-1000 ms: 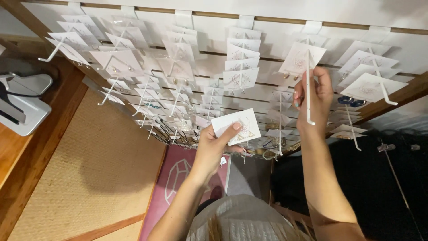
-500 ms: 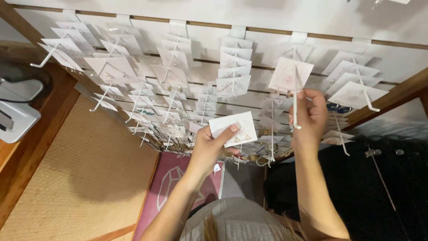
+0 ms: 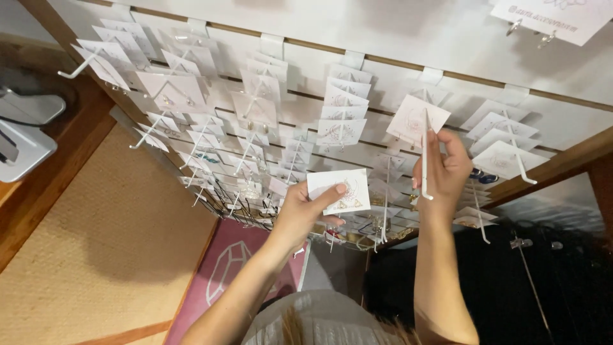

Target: Selecting and examining earring cards from a retail display rack

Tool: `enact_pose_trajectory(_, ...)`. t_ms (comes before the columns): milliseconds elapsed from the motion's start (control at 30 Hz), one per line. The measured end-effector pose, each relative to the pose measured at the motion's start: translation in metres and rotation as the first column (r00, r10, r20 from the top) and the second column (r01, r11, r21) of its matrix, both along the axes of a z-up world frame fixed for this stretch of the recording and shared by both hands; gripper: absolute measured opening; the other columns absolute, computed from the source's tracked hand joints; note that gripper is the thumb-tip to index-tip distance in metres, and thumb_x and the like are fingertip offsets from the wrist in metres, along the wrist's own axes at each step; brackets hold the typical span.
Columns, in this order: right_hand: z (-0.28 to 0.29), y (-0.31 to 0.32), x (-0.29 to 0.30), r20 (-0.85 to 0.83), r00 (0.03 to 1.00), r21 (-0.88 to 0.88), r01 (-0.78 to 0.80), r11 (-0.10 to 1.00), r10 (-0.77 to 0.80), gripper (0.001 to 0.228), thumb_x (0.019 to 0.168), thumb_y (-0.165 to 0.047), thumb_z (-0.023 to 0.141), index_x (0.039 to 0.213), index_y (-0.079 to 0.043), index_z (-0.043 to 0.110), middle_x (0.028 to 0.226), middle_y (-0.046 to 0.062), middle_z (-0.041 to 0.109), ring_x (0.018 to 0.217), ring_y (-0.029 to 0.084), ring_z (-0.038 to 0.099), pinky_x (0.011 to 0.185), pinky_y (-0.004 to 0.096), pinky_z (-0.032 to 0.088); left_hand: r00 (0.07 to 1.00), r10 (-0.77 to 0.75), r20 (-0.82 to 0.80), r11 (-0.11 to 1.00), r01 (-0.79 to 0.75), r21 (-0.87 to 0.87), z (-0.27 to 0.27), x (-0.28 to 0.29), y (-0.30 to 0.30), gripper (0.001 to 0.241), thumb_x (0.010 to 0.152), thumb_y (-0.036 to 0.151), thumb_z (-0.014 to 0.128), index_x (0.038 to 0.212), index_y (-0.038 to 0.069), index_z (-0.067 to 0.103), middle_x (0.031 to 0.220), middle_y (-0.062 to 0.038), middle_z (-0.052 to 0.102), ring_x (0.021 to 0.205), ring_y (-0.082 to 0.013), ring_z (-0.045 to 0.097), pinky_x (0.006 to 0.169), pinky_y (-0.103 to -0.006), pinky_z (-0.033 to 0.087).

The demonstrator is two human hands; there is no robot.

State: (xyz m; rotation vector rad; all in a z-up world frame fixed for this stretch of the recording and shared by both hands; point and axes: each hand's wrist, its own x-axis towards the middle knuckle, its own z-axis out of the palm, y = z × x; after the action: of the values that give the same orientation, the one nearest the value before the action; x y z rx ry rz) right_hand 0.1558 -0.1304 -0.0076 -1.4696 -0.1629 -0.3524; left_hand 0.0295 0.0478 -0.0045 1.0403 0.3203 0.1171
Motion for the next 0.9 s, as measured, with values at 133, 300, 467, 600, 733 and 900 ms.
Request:
enact_pose_trajectory(133,-0.013,-0.008,-0.005,0.024,1.000,-0.007,-0.016,1.000,0.016,0.014,0.111,-0.016,0.061,0.112,-0.002,0.063,0.044,0.004,0.045,0.032,0.010,0.041,0.037,0.019,0.032,1.000,-0.015,0.001,1.000,0.015,0.013,0.005,-0.001,0.000,0.038,0.083,0.013,0.084,0.105,-0.015,0.071,0.091,-0.020,0.075,0.074,-0.0255,0.074,0.058,-0.0433,0.066)
enact_pose_trajectory(300,0.005,-0.005,-0.025,-0.034,0.999,-0.047,-0.023,0.999,0.022,0.017,0.112,-0.017,0.058,0.114,-0.003,0.066,0.050,0.000,0.050,0.034,0.006,0.045,0.036,0.016,0.034,1.000,-0.013,0.008,1.000,0.013,-0.008,0.006,0.006,-0.002,0.036,0.084,0.012,0.083,0.105,-0.015,0.071,0.091,-0.023,0.075,0.072,-0.0283,0.075,0.059,-0.0446,0.066)
enact_pose_trajectory(467,0.003,-0.020,-0.045,-0.027,0.996,-0.026,-0.091,0.996,0.090,0.013,0.111,-0.011,0.055,0.114,-0.001,0.063,0.045,0.002,0.040,0.031,0.009,0.039,0.037,0.020,0.036,0.999,-0.008,0.050,0.980,0.018,-0.200,-0.004,0.012,-0.016,0.032,0.083,0.010,0.084,0.104,-0.011,0.070,0.087,-0.020,0.074,0.070,-0.0289,0.075,0.054,-0.0436,0.066)
enact_pose_trajectory(600,-0.009,-0.040,-0.054,-0.013,0.994,-0.082,-0.107,0.991,0.106,0.014,0.108,-0.008,0.056,0.112,0.003,0.064,0.038,0.005,0.034,0.026,0.012,0.034,0.034,0.021,0.035,0.996,-0.030,0.080,0.984,0.044,-0.176,-0.003,0.011,-0.019,0.030,0.081,0.009,0.085,0.099,-0.011,0.070,0.083,-0.019,0.074,0.068,-0.0278,0.075,0.053,-0.0444,0.066)
enact_pose_trajectory(733,-0.008,-0.052,-0.062,-0.020,0.991,-0.124,-0.136,0.983,0.135,0.012,0.106,-0.006,0.058,0.106,0.003,0.066,0.035,0.008,0.036,0.024,0.014,0.034,0.032,0.024,0.035,0.998,0.003,0.064,0.988,0.007,-0.154,0.008,0.010,-0.009,0.029,0.083,0.009,0.083,0.101,-0.010,0.070,0.085,-0.017,0.074,0.068,-0.0274,0.075,0.054,-0.0437,0.067)
enact_pose_trajectory(900,0.001,-0.059,-0.079,0.002,0.974,-0.127,-0.226,0.966,0.228,0.012,0.099,-0.001,0.058,0.100,0.006,0.067,0.033,0.008,0.035,0.022,0.012,0.034,0.029,0.023,0.039,0.995,0.039,0.088,0.993,-0.029,-0.112,0.008,0.009,0.004,0.029,0.085,0.012,0.081,0.102,-0.009,0.070,0.085,-0.018,0.075,0.067,-0.0246,0.075,0.054,-0.0408,0.068)
